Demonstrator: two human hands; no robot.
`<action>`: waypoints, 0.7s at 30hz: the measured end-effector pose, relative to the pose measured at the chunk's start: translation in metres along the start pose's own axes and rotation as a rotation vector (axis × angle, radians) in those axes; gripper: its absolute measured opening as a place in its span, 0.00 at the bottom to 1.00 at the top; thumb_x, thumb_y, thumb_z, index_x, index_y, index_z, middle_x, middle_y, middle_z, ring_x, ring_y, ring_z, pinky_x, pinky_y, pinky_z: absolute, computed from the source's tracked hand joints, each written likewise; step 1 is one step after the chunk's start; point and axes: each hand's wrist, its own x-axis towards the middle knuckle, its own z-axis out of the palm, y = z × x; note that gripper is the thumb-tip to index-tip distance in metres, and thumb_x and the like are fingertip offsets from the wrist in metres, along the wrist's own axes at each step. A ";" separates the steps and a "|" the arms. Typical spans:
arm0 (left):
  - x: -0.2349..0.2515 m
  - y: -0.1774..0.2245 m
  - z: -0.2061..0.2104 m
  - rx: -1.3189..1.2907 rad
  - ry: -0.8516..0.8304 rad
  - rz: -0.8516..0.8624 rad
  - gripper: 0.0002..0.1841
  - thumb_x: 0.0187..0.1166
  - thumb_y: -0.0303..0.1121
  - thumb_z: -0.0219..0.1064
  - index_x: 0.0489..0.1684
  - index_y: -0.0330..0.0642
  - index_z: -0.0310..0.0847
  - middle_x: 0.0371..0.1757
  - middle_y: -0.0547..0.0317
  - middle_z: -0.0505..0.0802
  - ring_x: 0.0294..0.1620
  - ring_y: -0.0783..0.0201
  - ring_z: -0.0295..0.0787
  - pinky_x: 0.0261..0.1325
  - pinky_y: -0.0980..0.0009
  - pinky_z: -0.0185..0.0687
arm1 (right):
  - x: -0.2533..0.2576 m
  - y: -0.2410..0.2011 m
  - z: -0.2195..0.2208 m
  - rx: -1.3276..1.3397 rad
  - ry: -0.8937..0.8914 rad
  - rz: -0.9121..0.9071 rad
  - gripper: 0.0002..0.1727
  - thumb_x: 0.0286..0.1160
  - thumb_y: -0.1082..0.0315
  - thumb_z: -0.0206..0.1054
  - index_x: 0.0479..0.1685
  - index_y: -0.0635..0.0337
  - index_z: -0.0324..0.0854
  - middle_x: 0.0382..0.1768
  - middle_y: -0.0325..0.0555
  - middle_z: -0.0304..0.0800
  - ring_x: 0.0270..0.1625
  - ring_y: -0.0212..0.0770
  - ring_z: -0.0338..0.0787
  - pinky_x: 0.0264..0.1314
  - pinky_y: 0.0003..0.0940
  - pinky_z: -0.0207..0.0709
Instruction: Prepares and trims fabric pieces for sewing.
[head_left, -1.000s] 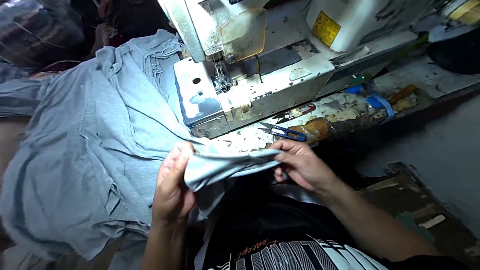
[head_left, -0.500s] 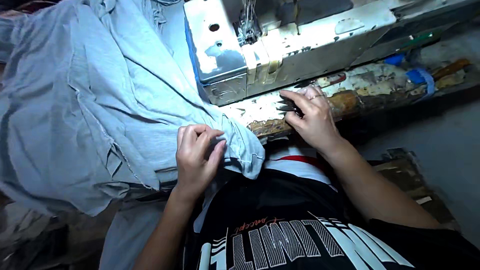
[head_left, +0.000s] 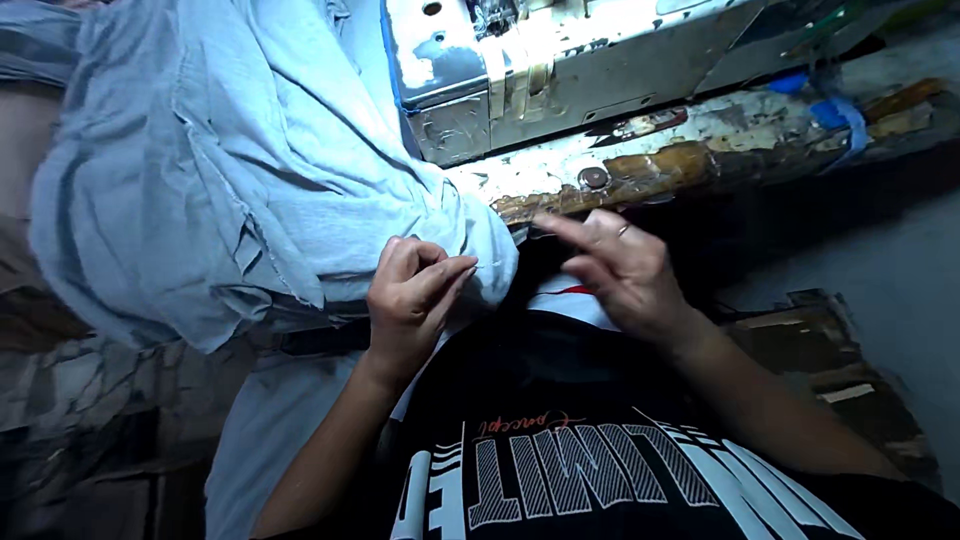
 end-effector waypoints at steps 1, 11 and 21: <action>-0.008 0.006 -0.005 -0.002 0.012 -0.008 0.06 0.76 0.29 0.74 0.41 0.39 0.96 0.38 0.58 0.87 0.46 0.68 0.79 0.53 0.76 0.74 | -0.004 -0.002 0.009 0.027 -0.028 -0.028 0.23 0.86 0.52 0.63 0.66 0.58 0.89 0.33 0.42 0.80 0.30 0.29 0.76 0.30 0.23 0.70; -0.058 0.034 -0.012 0.141 0.144 0.100 0.03 0.75 0.28 0.74 0.35 0.39 0.91 0.38 0.59 0.92 0.46 0.68 0.85 0.54 0.76 0.79 | 0.006 -0.032 0.061 -0.045 -0.121 -0.391 0.11 0.79 0.63 0.67 0.45 0.59 0.93 0.32 0.46 0.88 0.31 0.41 0.87 0.26 0.33 0.74; -0.015 0.057 0.039 -0.205 0.004 0.335 0.03 0.77 0.29 0.72 0.34 0.40 0.88 0.37 0.60 0.91 0.48 0.68 0.86 0.56 0.77 0.80 | -0.013 -0.004 -0.021 -0.111 0.241 -0.073 0.13 0.79 0.66 0.71 0.49 0.70 0.88 0.43 0.53 0.92 0.45 0.32 0.89 0.52 0.24 0.82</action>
